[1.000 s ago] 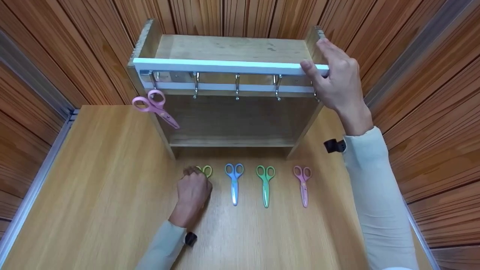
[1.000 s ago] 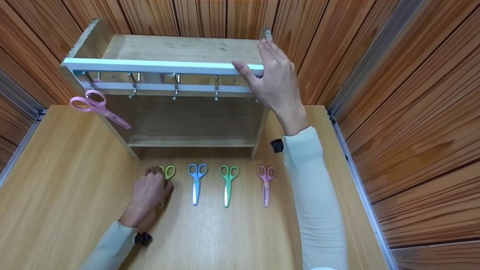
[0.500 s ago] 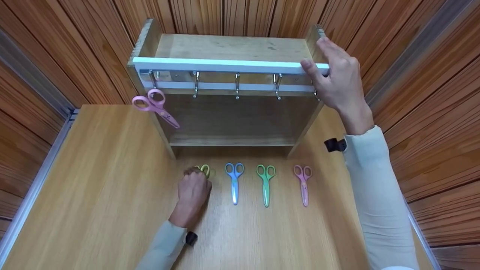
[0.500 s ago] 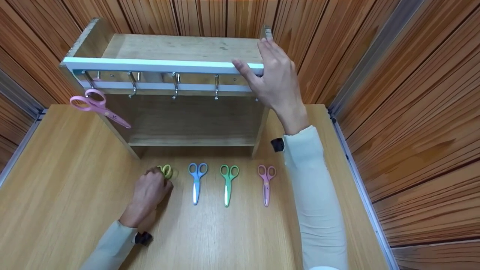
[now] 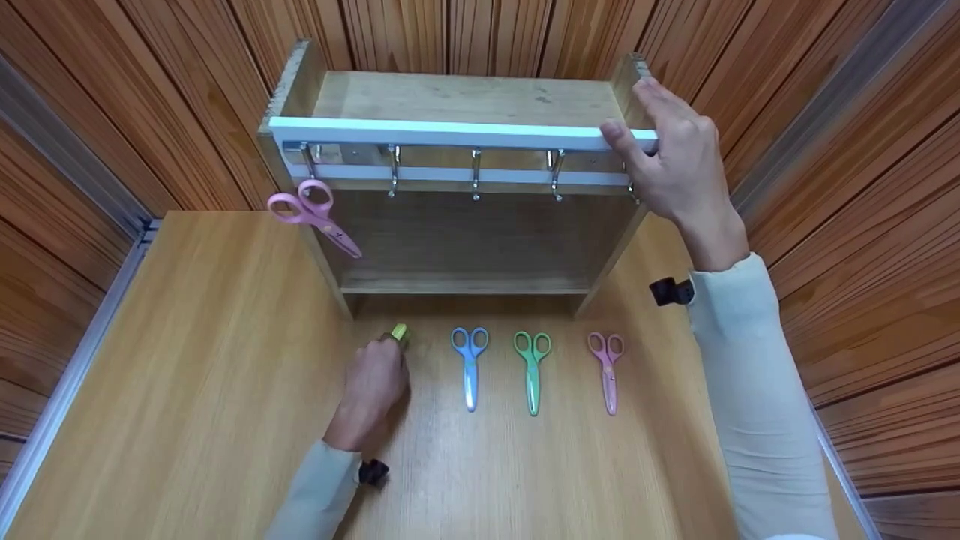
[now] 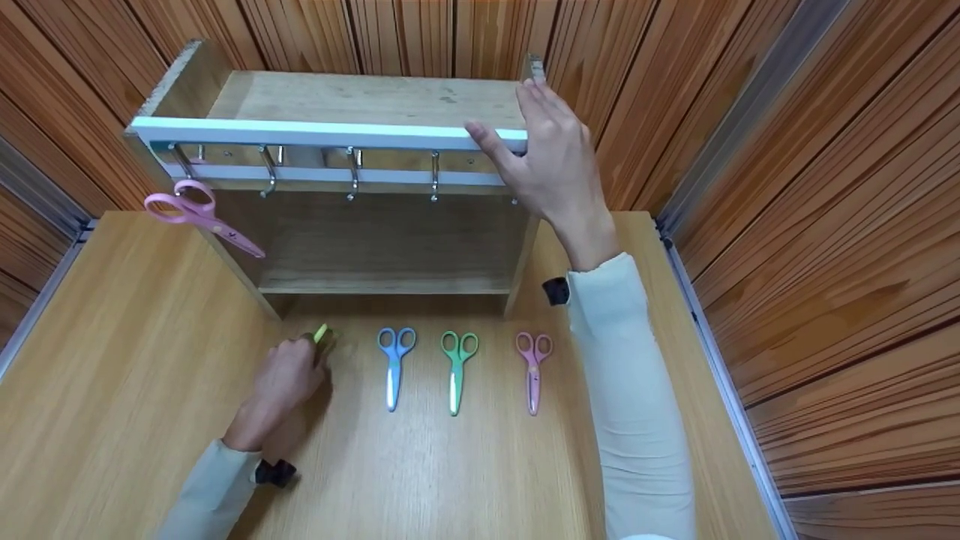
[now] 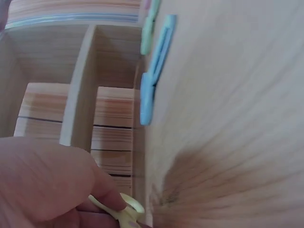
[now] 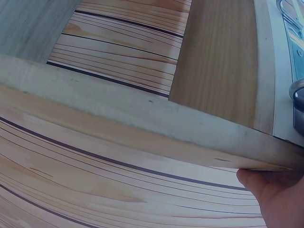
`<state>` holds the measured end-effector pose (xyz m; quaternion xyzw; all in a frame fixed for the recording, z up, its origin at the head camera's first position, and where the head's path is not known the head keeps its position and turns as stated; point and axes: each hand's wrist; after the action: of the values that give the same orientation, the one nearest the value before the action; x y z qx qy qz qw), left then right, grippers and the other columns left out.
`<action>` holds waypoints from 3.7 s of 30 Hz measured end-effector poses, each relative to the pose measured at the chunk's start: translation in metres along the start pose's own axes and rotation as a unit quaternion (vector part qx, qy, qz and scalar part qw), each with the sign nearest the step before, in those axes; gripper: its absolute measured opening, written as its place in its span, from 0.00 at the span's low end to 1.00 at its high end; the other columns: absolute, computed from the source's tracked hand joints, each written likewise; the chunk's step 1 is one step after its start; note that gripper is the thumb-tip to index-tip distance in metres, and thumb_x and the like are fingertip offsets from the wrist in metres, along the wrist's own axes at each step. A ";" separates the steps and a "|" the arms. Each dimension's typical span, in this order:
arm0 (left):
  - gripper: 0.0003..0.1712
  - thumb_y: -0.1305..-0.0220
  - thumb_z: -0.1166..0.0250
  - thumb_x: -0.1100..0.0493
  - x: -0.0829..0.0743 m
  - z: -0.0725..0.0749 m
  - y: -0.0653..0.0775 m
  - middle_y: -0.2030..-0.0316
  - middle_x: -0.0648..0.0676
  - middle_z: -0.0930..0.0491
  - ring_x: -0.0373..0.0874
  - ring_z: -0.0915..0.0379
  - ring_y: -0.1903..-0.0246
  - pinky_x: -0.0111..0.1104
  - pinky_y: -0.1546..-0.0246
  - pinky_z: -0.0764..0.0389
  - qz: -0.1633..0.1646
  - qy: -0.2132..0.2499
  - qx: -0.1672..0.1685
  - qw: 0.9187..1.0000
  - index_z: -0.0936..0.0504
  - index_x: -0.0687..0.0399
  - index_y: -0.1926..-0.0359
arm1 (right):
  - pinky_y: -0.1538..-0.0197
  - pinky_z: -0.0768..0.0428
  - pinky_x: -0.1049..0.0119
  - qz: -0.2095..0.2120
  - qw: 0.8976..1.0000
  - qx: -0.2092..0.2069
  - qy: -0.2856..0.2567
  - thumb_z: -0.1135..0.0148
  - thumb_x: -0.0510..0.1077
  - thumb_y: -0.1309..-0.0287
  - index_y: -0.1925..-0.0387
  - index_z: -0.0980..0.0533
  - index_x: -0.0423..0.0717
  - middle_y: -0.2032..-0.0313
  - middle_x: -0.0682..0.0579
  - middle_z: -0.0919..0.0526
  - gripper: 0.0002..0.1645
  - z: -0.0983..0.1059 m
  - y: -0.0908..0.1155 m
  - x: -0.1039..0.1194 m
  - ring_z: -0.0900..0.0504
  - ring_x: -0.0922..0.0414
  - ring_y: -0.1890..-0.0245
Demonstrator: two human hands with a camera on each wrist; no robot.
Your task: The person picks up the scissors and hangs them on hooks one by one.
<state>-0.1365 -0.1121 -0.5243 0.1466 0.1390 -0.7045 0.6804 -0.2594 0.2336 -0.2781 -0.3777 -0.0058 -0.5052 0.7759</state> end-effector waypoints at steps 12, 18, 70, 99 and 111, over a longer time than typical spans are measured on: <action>0.11 0.25 0.43 0.65 0.001 0.029 -0.001 0.70 0.57 0.20 0.45 0.27 0.76 0.32 0.79 0.29 0.051 0.180 0.076 0.979 0.18 0.69 0.51 | 0.17 0.42 0.46 -0.068 0.992 0.088 0.060 0.57 0.81 0.30 0.17 0.46 0.44 0.17 0.45 0.47 0.58 0.014 0.000 0.010 0.45 0.45 0.17; 0.12 0.22 0.44 0.63 -0.006 0.045 0.004 0.76 0.52 0.27 0.42 0.31 0.81 0.29 0.82 0.31 0.048 0.256 0.079 0.962 0.17 0.68 0.54 | 0.22 0.35 0.39 -0.075 0.988 0.106 0.078 0.59 0.81 0.31 0.17 0.46 0.43 0.21 0.37 0.37 0.59 0.018 0.000 0.013 0.31 0.35 0.24; 0.15 0.21 0.45 0.68 -0.046 0.160 0.001 0.46 0.68 0.13 0.41 0.09 0.53 0.33 0.47 0.12 -0.085 0.542 -0.048 0.835 0.22 0.66 0.38 | 0.22 0.36 0.43 -0.095 0.995 0.034 0.006 0.64 0.60 0.21 0.26 0.32 0.35 0.23 0.39 0.35 0.40 0.007 -0.003 0.015 0.37 0.45 0.20; 0.16 0.19 0.49 0.66 -0.045 0.162 -0.027 0.42 0.67 0.15 0.46 0.11 0.48 0.34 0.40 0.16 -0.076 0.575 -0.068 0.811 0.25 0.66 0.37 | 0.20 0.38 0.44 -0.093 0.995 0.024 -0.005 0.62 0.59 0.21 0.27 0.31 0.36 0.23 0.39 0.33 0.39 0.005 -0.003 0.016 0.37 0.46 0.20; 0.17 0.20 0.47 0.67 -0.043 0.159 -0.027 0.38 0.68 0.17 0.47 0.15 0.40 0.33 0.38 0.17 -0.049 0.571 -0.063 0.817 0.25 0.66 0.35 | 0.20 0.38 0.44 -0.093 0.995 0.025 -0.007 0.63 0.59 0.22 0.27 0.31 0.36 0.23 0.39 0.33 0.39 0.005 -0.003 0.017 0.37 0.47 0.20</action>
<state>-0.1648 -0.1347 -0.3620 0.4725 0.5538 -0.5160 0.4514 -0.2513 0.2233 -0.2662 -0.3596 -0.0590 -0.5724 0.7346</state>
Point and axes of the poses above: each hand's wrist, its own y-axis away from the middle knuckle, its own z-axis out of the back of the hand, x = y × z
